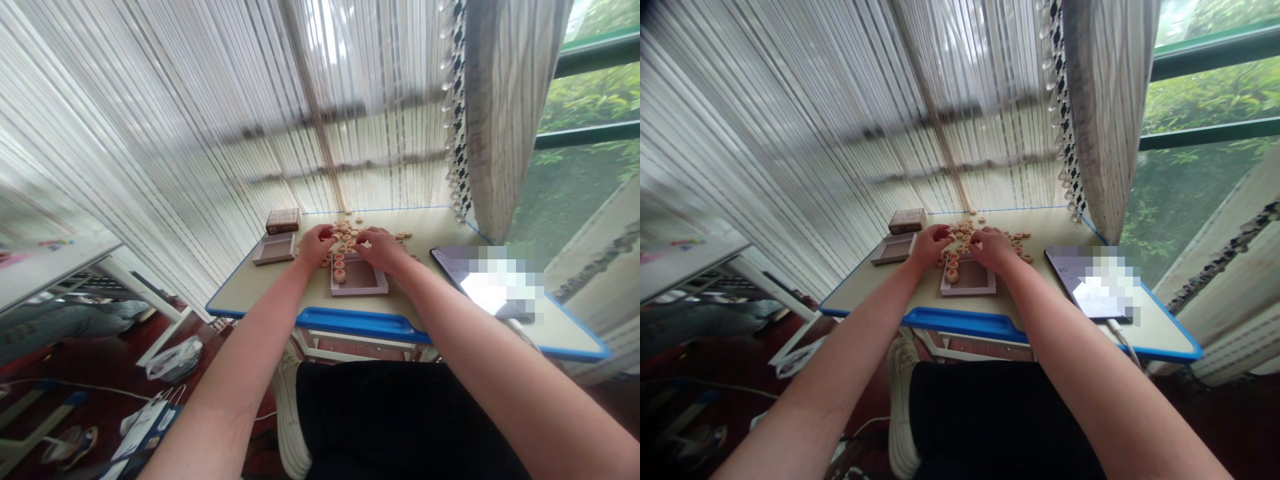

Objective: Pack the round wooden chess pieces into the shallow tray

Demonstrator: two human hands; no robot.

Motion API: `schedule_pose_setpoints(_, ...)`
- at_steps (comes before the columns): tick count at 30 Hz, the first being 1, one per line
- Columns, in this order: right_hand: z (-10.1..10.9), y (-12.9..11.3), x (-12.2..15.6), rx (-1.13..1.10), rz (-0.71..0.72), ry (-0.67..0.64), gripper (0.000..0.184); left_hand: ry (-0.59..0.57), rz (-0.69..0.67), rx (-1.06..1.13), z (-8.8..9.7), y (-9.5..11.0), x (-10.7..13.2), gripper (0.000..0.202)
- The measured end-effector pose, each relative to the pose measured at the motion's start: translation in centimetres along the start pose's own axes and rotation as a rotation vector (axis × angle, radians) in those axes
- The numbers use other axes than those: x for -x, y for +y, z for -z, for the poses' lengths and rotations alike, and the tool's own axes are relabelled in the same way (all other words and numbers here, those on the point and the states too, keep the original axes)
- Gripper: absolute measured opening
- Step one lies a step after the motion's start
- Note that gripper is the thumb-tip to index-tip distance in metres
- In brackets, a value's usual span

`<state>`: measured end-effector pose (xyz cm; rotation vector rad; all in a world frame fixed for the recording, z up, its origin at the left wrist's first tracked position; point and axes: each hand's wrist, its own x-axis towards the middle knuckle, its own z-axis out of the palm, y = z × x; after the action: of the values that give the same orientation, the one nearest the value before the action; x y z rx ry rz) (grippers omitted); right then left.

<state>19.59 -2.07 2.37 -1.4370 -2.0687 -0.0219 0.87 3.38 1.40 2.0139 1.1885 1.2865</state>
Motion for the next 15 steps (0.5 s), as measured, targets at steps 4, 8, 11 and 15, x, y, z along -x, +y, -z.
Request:
schedule_pose_setpoints(4, 0.1, -1.0, 0.1, -0.103, 0.067, 0.021, 0.024, -0.112, 0.059, 0.392, -0.3, 0.6, 0.2, 0.053)
schedule_pose_setpoints(8, -0.2, -1.2, -0.1, -0.105, 0.043, 0.020, 0.026, -0.179, 0.078, 0.472, -0.2, 1.1, 0.6, 0.050)
schedule_pose_setpoints(11, -0.2, -0.9, -0.2, -0.108, 0.052, 0.034, 0.029, -0.195, 0.065, 0.443, -0.1, 1.2, 0.7, 0.044)
schedule_pose_setpoints(15, 0.0, -0.7, -0.3, -0.096, 0.045, 0.031, 0.025, -0.183, 0.057, 0.415, -0.1, 1.4, 0.8, 0.040)
